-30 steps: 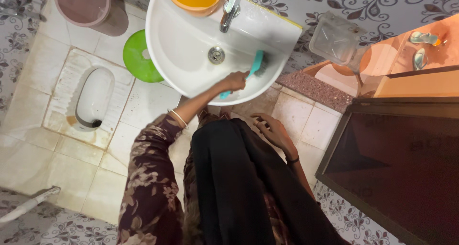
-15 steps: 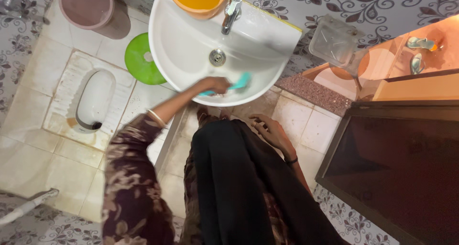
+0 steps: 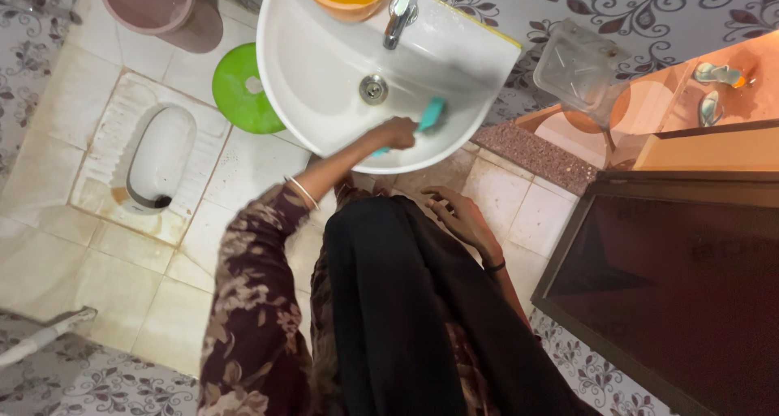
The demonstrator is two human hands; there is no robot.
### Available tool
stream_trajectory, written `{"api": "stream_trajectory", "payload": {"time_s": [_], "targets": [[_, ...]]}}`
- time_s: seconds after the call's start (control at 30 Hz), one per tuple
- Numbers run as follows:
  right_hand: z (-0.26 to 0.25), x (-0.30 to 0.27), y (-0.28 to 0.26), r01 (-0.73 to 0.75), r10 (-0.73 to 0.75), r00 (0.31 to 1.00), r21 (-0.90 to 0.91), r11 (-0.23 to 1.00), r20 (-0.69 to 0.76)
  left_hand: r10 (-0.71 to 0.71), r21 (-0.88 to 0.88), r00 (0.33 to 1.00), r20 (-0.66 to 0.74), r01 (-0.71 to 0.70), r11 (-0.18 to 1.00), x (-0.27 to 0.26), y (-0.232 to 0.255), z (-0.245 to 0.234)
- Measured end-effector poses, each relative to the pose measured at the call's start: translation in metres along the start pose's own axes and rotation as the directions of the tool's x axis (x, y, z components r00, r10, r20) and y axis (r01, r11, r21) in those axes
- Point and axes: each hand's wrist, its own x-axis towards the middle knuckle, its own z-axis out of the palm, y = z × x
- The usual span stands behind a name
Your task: The person scrubs a white bathroom sink using a blue brush and water from a yellow bowl. They repeatedly pour water into the sink and scrub the basin and drain area.
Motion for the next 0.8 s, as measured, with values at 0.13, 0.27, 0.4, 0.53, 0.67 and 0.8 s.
{"api": "stream_trajectory", "payload": {"time_s": [0.13, 0.27, 0.4, 0.53, 0.67, 0.8], "targets": [[-0.002, 0.004, -0.004, -0.034, 0.034, 0.999, -0.015, 0.999, -0.014, -0.258, 0.100, 0.966, 0.026, 0.254, 0.962, -0.060, -0.058, -0.047], [-0.005, -0.002, 0.003, -0.035, 0.035, 0.999, 0.010, 0.999, -0.016, -0.147, -0.194, 0.862, 0.485, 0.270, 0.943, -0.092, -0.054, -0.069], [-0.001, 0.006, 0.002, -0.034, 0.035, 0.999, 0.040, 0.999, -0.019, 0.085, -0.312, 0.938, 0.336, 0.026, 0.950, -0.076, -0.013, -0.056], [0.005, 0.007, 0.000, 0.019, -0.019, 1.000, 0.014, 1.000, 0.008, -0.007, -0.076, 1.000, 0.020, 0.009, 0.997, -0.060, -0.007, -0.018], [0.003, 0.007, 0.002, -0.006, 0.006, 1.000, -0.001, 1.000, 0.004, -0.192, 0.131, 0.975, -0.107, 0.206, 0.970, -0.088, -0.055, -0.021], [0.006, 0.007, 0.005, -0.032, 0.032, 0.999, 0.040, 0.999, 0.008, -0.271, 0.258, 0.956, 0.110, 0.236, 0.937, -0.131, -0.083, -0.066]]}}
